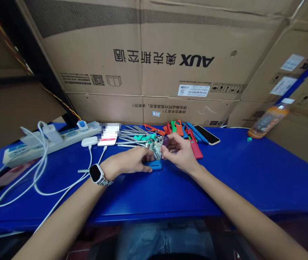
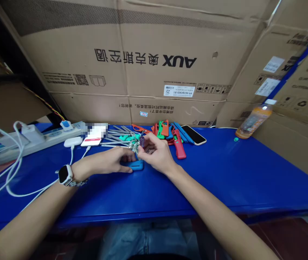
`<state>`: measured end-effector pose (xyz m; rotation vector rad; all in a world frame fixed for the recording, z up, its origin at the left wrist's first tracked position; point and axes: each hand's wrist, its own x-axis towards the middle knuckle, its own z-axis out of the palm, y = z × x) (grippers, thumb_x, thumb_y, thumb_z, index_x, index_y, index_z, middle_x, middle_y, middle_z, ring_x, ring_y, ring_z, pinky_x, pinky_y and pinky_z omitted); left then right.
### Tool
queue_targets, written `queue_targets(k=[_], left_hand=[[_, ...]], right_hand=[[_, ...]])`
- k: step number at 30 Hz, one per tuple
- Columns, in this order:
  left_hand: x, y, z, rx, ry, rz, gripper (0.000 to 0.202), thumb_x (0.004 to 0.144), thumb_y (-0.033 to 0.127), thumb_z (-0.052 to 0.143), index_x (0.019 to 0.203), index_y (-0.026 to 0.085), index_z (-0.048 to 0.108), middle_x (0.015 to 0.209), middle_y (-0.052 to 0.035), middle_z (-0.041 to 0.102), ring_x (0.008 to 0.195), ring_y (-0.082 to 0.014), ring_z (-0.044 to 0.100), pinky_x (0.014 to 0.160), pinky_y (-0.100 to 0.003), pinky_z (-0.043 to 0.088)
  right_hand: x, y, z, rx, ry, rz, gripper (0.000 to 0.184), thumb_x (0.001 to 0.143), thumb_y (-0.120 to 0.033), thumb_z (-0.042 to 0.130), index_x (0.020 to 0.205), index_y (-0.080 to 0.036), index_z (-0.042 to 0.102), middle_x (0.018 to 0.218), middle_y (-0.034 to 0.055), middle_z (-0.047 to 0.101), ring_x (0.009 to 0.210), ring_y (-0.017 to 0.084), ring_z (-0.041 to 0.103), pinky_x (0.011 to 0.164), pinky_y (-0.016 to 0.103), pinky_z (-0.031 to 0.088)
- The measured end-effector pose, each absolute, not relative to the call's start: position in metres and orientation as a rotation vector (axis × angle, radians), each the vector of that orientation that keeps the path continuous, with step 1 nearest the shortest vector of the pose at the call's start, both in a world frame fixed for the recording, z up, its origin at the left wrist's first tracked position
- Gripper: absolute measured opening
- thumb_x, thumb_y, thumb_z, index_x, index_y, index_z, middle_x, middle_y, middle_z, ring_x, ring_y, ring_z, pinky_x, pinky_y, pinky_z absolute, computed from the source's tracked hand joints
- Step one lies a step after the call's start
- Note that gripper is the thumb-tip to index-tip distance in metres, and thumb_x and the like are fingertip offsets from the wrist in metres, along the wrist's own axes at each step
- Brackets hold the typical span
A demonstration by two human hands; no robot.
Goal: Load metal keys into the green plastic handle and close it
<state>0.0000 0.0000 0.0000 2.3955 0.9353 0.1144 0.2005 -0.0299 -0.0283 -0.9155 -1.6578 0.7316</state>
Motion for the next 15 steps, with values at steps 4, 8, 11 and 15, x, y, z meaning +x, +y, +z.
queue_targets(k=[4, 8, 11, 15], left_hand=[[-0.001, 0.003, -0.004, 2.396, 0.929, 0.147, 0.022, 0.076, 0.035, 0.066, 0.087, 0.017, 0.062, 0.076, 0.0004, 0.058, 0.066, -0.0144, 0.049, 0.06, -0.026, 0.035], [-0.001, 0.003, -0.004, 2.372, 0.93, 0.157, 0.022, 0.076, 0.035, 0.067, 0.086, 0.016, 0.062, 0.077, 0.0005, 0.058, 0.066, -0.0137, 0.048, 0.061, -0.026, 0.036], [0.0, 0.002, -0.002, 2.377, 0.95, 0.157, 0.023, 0.076, 0.033, 0.067, 0.089, 0.015, 0.063, 0.08, -0.0008, 0.061, 0.068, -0.0146, 0.05, 0.063, -0.026, 0.036], [0.0, 0.002, -0.003, 2.372, 0.931, 0.152, 0.022, 0.077, 0.033, 0.067, 0.091, 0.016, 0.064, 0.083, -0.0012, 0.062, 0.07, -0.0151, 0.051, 0.062, -0.026, 0.035]], right_hand=[[0.198, -0.029, -0.026, -0.896, -1.635, 0.799, 0.017, 0.08, -0.028, 0.064, 0.091, -0.021, 0.053, 0.082, -0.0006, 0.066, 0.054, 0.01, 0.061, 0.05, 0.023, 0.05], [0.188, -0.027, -0.023, -0.893, -1.524, 0.87, 0.02, 0.08, -0.032, 0.066, 0.081, -0.021, 0.049, 0.075, -0.0021, 0.063, 0.046, 0.008, 0.056, 0.044, 0.022, 0.045], [0.185, -0.026, -0.022, -0.919, -1.462, 0.874, 0.03, 0.076, -0.037, 0.073, 0.075, -0.022, 0.047, 0.062, -0.0061, 0.055, 0.042, 0.008, 0.054, 0.04, 0.021, 0.042], [0.188, -0.027, -0.022, -0.944, -1.414, 0.975, 0.039, 0.068, -0.043, 0.08, 0.076, -0.023, 0.047, 0.06, -0.0053, 0.058, 0.046, 0.012, 0.061, 0.036, 0.021, 0.041]])
